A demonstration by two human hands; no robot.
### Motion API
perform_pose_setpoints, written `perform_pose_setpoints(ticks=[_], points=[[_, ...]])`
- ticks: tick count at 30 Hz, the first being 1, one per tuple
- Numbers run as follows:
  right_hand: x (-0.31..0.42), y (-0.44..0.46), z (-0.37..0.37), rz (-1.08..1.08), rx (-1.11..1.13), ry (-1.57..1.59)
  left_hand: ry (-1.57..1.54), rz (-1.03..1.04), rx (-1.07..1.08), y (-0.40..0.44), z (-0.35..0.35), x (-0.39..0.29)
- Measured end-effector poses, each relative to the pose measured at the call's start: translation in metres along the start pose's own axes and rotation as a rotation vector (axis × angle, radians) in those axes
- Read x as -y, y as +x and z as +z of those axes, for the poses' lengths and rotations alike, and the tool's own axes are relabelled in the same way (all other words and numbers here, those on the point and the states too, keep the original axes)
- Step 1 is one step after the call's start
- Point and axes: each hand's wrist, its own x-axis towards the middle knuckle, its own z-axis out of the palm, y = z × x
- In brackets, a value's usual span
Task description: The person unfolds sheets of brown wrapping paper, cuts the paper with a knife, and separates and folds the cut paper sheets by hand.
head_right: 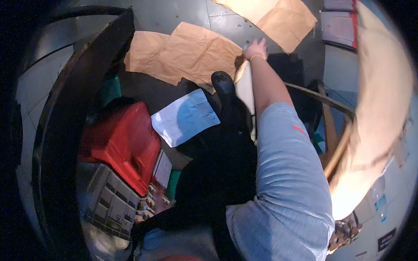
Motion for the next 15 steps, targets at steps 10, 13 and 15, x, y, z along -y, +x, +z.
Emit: perform_pose_setpoints(ticks=[10,13,15], points=[[0.034,0.123,0.039,0.069,-0.011,-0.051,0.039,-0.018,0.443,0.068,0.026,-0.056],[0.032,0.142,0.042,0.078,-0.003,-0.076,0.085,-0.023,0.469,0.083,0.003,-0.078],[0.026,0.155,0.048,0.082,0.013,-0.096,0.036,-0.056,0.529,0.110,-0.024,-0.111]])
